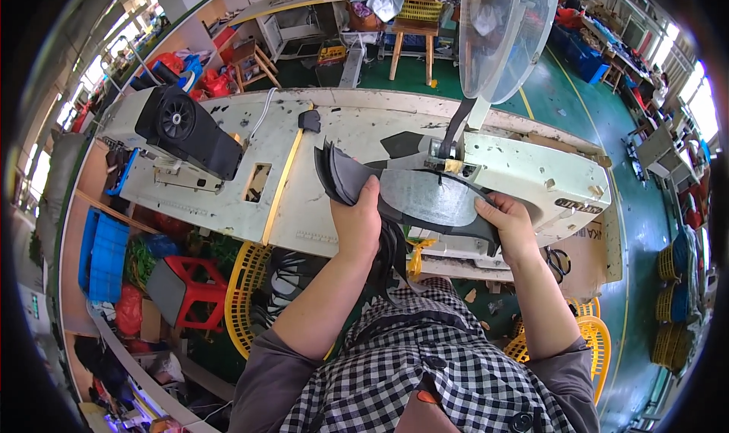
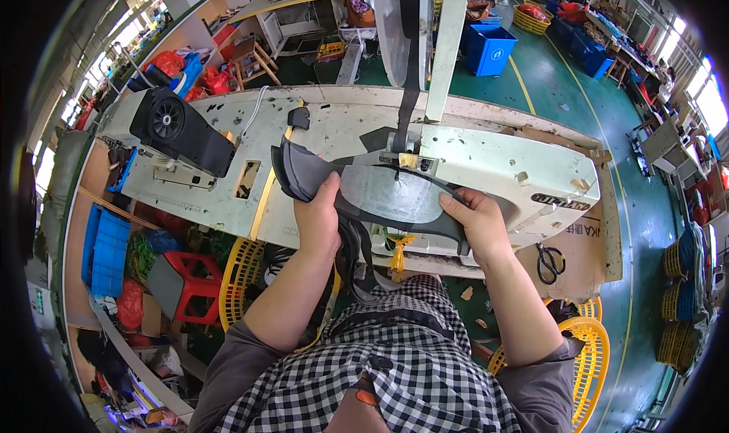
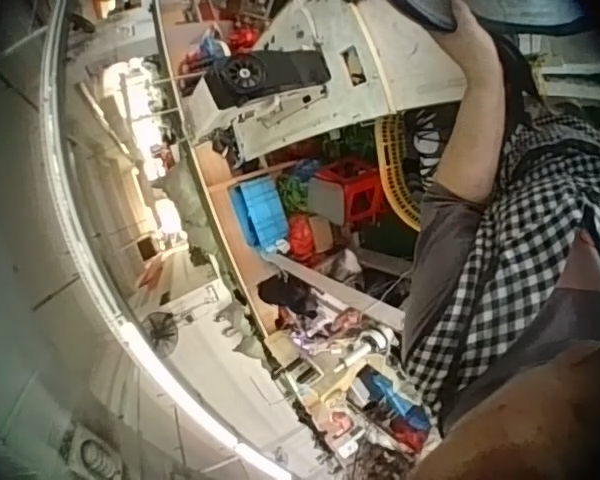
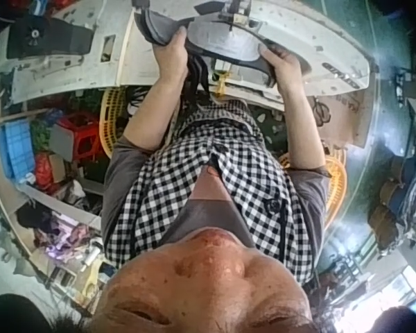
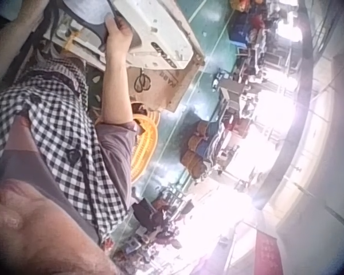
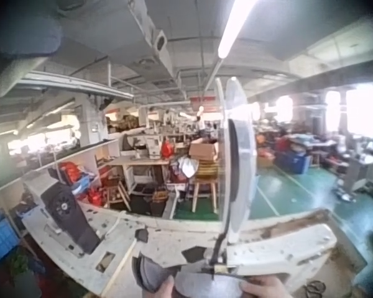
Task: The recorder is stitching and preparing shoe components using an industrial sewing machine in a manufacturing facility.
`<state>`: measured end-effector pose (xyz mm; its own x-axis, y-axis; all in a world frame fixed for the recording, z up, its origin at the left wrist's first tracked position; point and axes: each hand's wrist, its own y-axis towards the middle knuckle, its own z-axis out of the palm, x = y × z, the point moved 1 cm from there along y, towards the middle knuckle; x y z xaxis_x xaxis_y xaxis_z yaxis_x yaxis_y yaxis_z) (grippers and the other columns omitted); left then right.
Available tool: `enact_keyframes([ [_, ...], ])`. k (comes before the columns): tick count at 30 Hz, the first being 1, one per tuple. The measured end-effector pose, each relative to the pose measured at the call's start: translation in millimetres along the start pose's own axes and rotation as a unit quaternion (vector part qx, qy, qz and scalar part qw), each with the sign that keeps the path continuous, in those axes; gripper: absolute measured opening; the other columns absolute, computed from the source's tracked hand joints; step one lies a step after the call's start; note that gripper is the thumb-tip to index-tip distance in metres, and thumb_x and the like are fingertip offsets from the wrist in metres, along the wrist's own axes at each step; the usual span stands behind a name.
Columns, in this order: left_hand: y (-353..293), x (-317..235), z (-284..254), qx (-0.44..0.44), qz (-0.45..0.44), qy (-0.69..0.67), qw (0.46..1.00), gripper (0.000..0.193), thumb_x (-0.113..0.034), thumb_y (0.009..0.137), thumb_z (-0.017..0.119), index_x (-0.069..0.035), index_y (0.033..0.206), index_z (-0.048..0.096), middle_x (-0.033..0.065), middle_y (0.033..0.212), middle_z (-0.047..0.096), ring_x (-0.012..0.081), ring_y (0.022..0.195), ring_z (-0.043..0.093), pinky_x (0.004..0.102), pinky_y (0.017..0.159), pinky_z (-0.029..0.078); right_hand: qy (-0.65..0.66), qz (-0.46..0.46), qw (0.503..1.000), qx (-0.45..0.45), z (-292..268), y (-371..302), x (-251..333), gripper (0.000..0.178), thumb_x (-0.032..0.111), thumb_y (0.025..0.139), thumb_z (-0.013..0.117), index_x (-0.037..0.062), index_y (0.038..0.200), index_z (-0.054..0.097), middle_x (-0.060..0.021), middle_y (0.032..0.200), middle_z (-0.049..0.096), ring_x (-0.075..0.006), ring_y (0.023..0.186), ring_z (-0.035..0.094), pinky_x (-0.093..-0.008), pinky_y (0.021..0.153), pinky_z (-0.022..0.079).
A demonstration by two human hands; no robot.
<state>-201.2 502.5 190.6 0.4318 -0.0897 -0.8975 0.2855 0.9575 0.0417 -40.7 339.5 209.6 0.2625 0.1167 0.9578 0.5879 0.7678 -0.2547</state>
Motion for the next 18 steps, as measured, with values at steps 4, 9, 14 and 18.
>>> enact_keyframes([
  [4, 10, 8, 5, -0.011, -0.012, 0.005, 1.0, 0.048, -0.007, 0.083, 0.062, 0.004, 0.125, 0.042, 0.0112, 0.119, 0.051, 0.0172, 0.105, 0.051, 0.0286, 0.092, 0.04, 0.024, -0.094, 0.994, -0.056, 4, 17, 6, 0.025, 0.015, 0.084, 0.065, -0.0008, 0.103, 0.059, -0.0064, 0.088, 0.064, -0.0134, 0.076, 0.058, -0.0257, 0.075, 0.046],
  [9, -13, -4, -7, 0.004, -0.041, 0.011, 0.999, 0.051, -0.009, 0.083, 0.063, 0.002, 0.126, 0.039, 0.007, 0.106, 0.052, 0.0144, 0.096, 0.05, 0.0256, 0.087, 0.04, 0.181, 0.028, 0.957, 0.224, -23, 9, -44, 0.055, 0.037, 0.073, 0.075, -0.0012, 0.106, 0.054, -0.0198, 0.109, 0.061, -0.0282, 0.099, 0.061, -0.0383, 0.084, 0.049],
  [14, -75, -46, -4, 0.202, 0.05, 0.071, 0.975, 0.048, 0.002, 0.079, 0.047, 0.002, 0.127, 0.04, 0.0092, 0.103, 0.053, 0.0193, 0.094, 0.055, 0.0329, 0.084, 0.044, 0.1, 0.036, 0.947, 0.303, 53, -60, -80, 0.092, 0.024, 0.064, 0.084, -0.0009, 0.134, 0.031, -0.0163, 0.131, 0.046, -0.0255, 0.119, 0.048, -0.0387, 0.099, 0.039],
  [18, -58, -73, -11, 0.247, 0.259, 0.36, 0.862, 0.044, 0.0, 0.084, 0.048, 0.005, 0.128, 0.04, 0.0141, 0.115, 0.053, 0.0211, 0.106, 0.054, 0.031, 0.09, 0.042, -0.381, -0.172, 0.901, 0.115, 44, -66, -31, 0.073, 0.033, 0.063, 0.082, -0.0036, 0.118, 0.051, -0.0195, 0.109, 0.06, -0.0287, 0.098, 0.06, -0.0351, 0.084, 0.048],
])
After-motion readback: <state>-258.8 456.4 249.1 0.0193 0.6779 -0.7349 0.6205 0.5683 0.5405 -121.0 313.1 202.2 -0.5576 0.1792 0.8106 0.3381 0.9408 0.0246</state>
